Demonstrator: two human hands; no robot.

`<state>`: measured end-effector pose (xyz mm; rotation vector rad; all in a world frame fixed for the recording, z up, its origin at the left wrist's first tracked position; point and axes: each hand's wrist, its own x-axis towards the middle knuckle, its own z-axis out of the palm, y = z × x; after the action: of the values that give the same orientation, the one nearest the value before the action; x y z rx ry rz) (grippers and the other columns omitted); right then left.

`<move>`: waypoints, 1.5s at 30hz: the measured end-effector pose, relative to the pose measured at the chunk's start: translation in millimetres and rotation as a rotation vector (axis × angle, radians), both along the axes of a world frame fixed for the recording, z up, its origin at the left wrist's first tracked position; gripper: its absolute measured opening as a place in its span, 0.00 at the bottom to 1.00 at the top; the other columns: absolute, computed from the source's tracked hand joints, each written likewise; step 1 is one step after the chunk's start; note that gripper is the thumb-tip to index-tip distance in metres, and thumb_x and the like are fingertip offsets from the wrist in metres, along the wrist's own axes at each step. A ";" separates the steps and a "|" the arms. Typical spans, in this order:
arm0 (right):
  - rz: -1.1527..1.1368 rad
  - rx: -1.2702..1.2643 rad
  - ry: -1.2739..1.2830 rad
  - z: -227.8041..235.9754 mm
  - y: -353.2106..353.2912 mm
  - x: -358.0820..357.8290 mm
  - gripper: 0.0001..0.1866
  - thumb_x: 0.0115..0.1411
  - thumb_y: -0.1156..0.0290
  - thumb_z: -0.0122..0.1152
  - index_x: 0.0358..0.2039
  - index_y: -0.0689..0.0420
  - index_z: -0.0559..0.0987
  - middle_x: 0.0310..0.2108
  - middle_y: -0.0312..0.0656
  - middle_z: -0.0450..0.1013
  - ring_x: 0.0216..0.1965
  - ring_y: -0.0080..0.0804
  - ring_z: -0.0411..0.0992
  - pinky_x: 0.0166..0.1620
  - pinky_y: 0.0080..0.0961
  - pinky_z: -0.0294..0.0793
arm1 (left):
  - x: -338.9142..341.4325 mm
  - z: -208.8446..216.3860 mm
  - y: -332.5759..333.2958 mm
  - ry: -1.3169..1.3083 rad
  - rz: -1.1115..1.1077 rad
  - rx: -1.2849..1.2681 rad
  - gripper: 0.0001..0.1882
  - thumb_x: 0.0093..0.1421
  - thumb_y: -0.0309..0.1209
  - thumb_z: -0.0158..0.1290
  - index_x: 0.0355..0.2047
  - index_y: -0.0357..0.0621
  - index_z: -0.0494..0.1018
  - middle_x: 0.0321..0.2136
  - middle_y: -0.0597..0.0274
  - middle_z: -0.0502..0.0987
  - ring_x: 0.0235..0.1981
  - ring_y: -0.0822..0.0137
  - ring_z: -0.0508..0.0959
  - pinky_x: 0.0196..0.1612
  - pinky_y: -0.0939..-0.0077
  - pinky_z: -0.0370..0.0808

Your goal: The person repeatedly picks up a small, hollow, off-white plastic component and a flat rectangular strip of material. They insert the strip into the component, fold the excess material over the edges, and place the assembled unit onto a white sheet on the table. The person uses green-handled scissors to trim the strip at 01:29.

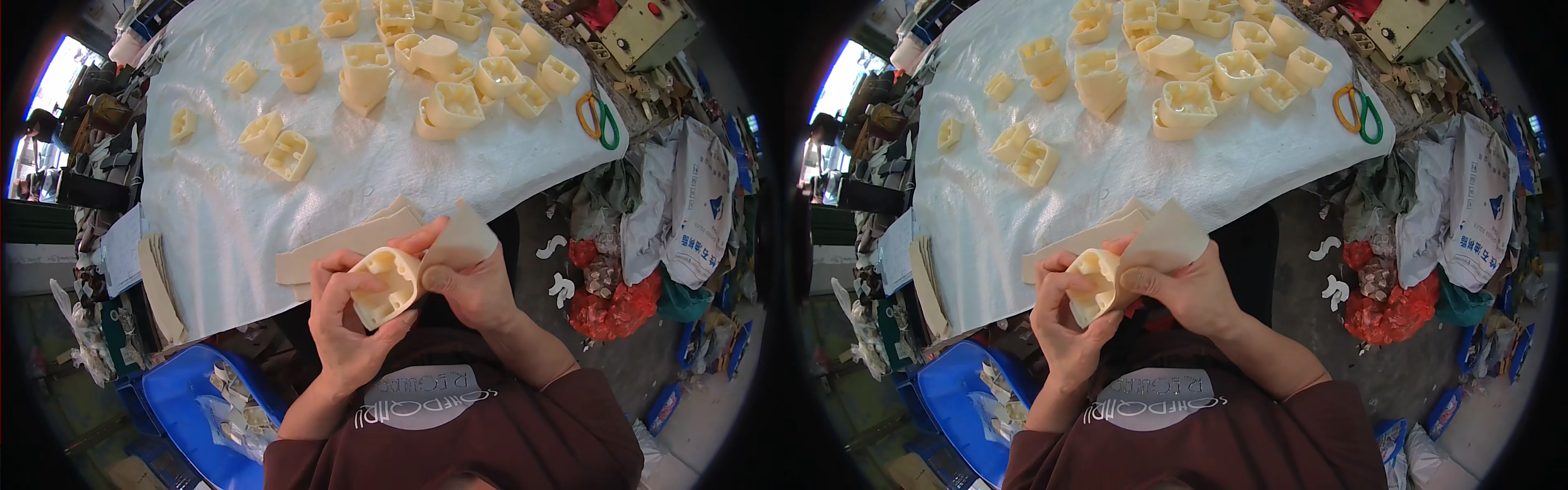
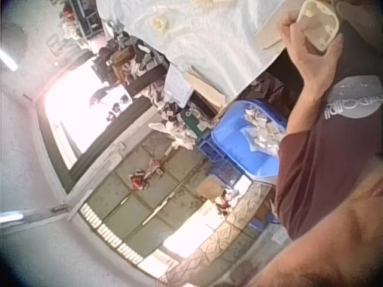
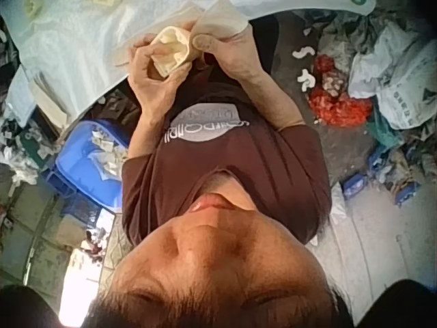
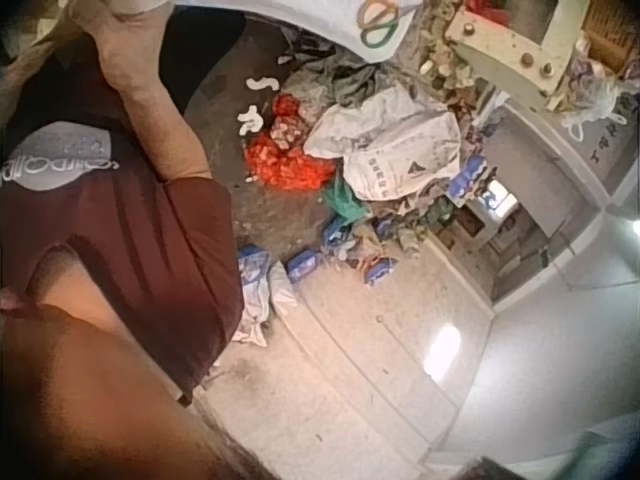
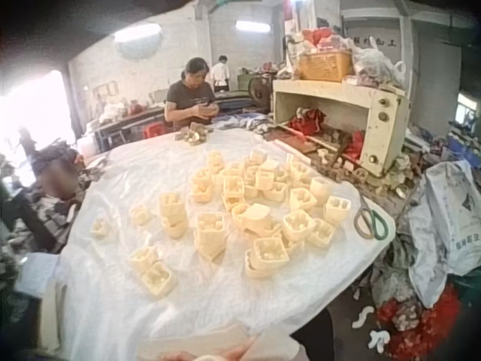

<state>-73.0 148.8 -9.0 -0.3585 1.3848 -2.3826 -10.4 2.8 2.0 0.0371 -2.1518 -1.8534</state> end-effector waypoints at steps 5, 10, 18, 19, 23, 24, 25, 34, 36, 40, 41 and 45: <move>0.143 0.017 -0.087 -9.3 15.7 -7.9 0.18 0.51 0.63 0.65 0.37 0.63 0.75 0.34 0.39 0.74 0.35 0.23 0.70 0.40 0.20 0.70 | -2.7 -0.1 -13.8 0.054 -0.223 0.098 0.19 0.37 0.23 0.66 0.30 0.42 0.70 0.41 0.53 0.67 0.42 0.63 0.70 0.44 0.72 0.68; 0.163 0.008 -0.093 0.4 10.4 -6.4 0.20 0.49 0.60 0.67 0.35 0.63 0.76 0.31 0.39 0.73 0.35 0.23 0.70 0.40 0.20 0.69 | -6.3 1.3 -28.4 0.031 -0.409 0.056 0.21 0.38 0.24 0.65 0.34 0.41 0.72 0.43 0.52 0.68 0.44 0.60 0.70 0.47 0.70 0.67; 0.011 0.145 0.033 -2.2 7.0 2.3 0.16 0.53 0.73 0.63 0.41 0.64 0.74 0.36 0.38 0.74 0.37 0.21 0.71 0.40 0.20 0.72 | -2.8 3.8 4.5 -0.121 -0.019 -0.077 0.38 0.36 0.24 0.65 0.49 0.39 0.60 0.46 0.50 0.60 0.50 0.59 0.64 0.51 0.67 0.63; 0.001 0.131 -0.005 -1.4 5.5 3.6 0.16 0.53 0.70 0.64 0.40 0.64 0.74 0.36 0.38 0.73 0.36 0.22 0.70 0.39 0.20 0.71 | -1.8 1.2 11.6 -0.165 0.066 -0.088 0.36 0.36 0.25 0.65 0.47 0.40 0.61 0.44 0.52 0.61 0.48 0.60 0.64 0.51 0.67 0.63; 0.006 0.115 -0.051 1.6 6.4 2.7 0.17 0.53 0.62 0.64 0.36 0.63 0.75 0.35 0.38 0.71 0.36 0.22 0.68 0.39 0.20 0.68 | -2.1 -9.7 4.6 -0.083 0.012 0.009 0.31 0.35 0.25 0.65 0.40 0.42 0.61 0.39 0.57 0.62 0.44 0.64 0.64 0.47 0.71 0.64; 0.018 0.120 -0.036 2.0 7.9 0.9 0.17 0.53 0.62 0.64 0.36 0.62 0.74 0.34 0.39 0.70 0.36 0.22 0.68 0.39 0.20 0.68 | -2.3 -10.0 1.5 -0.048 -0.045 0.040 0.31 0.35 0.25 0.65 0.39 0.43 0.62 0.39 0.57 0.62 0.44 0.64 0.64 0.47 0.71 0.64; 0.029 0.079 -0.046 1.4 8.0 -0.5 0.16 0.53 0.62 0.64 0.35 0.61 0.74 0.34 0.39 0.70 0.35 0.21 0.67 0.38 0.20 0.68 | -3.0 -10.0 -1.5 -0.013 -0.103 0.068 0.31 0.35 0.24 0.66 0.39 0.43 0.62 0.39 0.57 0.62 0.44 0.64 0.64 0.47 0.72 0.64; 0.156 -0.035 -0.110 -2.3 11.5 -2.1 0.12 0.53 0.66 0.64 0.26 0.57 0.69 0.31 0.41 0.69 0.33 0.22 0.67 0.36 0.20 0.67 | -3.3 0.4 -13.9 0.039 -0.378 0.156 0.26 0.34 0.22 0.65 0.36 0.46 0.69 0.43 0.53 0.62 0.44 0.63 0.65 0.47 0.70 0.64; 0.154 -0.040 -0.101 -3.6 12.4 -2.4 0.11 0.53 0.68 0.64 0.27 0.56 0.69 0.30 0.41 0.70 0.33 0.24 0.67 0.35 0.21 0.67 | -2.9 1.9 -13.6 0.021 -0.368 0.140 0.25 0.33 0.23 0.65 0.35 0.46 0.70 0.44 0.52 0.62 0.44 0.62 0.66 0.48 0.69 0.64; 0.019 -0.024 -0.021 -11.5 8.2 -1.0 0.11 0.52 0.71 0.64 0.27 0.56 0.69 0.28 0.40 0.70 0.32 0.26 0.68 0.34 0.21 0.68 | -2.5 -1.2 -7.8 0.083 -0.273 -0.059 0.32 0.34 0.23 0.65 0.43 0.45 0.65 0.45 0.52 0.62 0.45 0.59 0.66 0.48 0.67 0.65; -0.017 -0.015 -0.003 -11.0 6.6 -0.2 0.11 0.52 0.71 0.64 0.27 0.56 0.68 0.28 0.40 0.70 0.32 0.27 0.68 0.34 0.21 0.68 | -2.9 3.0 -2.4 0.094 -0.190 -0.186 0.35 0.34 0.23 0.65 0.45 0.44 0.63 0.45 0.52 0.63 0.45 0.59 0.67 0.48 0.66 0.65; -0.127 0.016 0.195 -11.4 -0.3 1.5 0.11 0.53 0.71 0.63 0.27 0.56 0.68 0.26 0.39 0.68 0.32 0.28 0.67 0.35 0.21 0.67 | 3.1 -3.7 11.3 -0.178 0.007 -0.158 0.41 0.37 0.23 0.65 0.50 0.39 0.54 0.45 0.52 0.63 0.46 0.60 0.67 0.49 0.68 0.66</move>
<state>-71.5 148.6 -20.4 -0.5250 1.5537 -2.4928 -7.3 14.1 -1.7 0.1809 -2.4074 -1.7289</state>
